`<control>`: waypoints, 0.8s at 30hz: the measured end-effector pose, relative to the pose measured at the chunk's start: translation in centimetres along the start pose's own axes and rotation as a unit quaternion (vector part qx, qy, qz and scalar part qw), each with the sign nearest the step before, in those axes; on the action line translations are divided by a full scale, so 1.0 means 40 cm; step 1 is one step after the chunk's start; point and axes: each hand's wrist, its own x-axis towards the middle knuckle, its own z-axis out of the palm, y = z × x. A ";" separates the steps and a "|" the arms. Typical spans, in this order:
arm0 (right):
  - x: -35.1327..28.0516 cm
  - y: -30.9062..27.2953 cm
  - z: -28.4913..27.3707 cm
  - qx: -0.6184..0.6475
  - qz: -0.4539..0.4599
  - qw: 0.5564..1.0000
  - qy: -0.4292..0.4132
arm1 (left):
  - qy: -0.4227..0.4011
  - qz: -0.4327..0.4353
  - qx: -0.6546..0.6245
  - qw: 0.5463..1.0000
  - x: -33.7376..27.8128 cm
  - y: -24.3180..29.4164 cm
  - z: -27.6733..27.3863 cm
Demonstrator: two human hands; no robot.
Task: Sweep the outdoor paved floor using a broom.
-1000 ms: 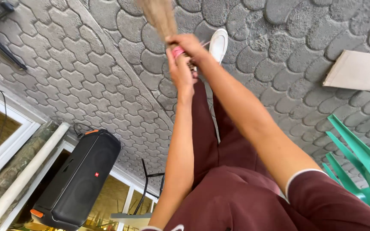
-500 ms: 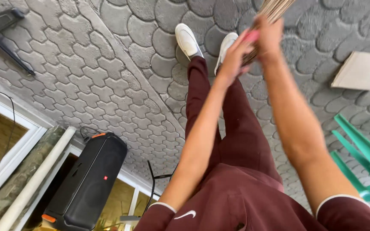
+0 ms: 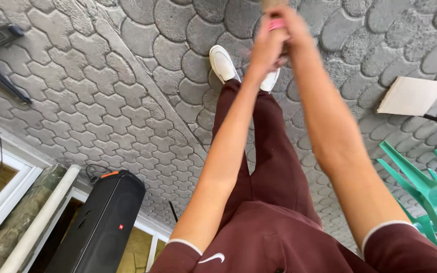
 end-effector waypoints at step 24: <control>-0.026 -0.130 0.135 0.047 -0.080 0.989 0.119 | -0.051 0.008 -0.015 0.999 0.070 0.079 -0.146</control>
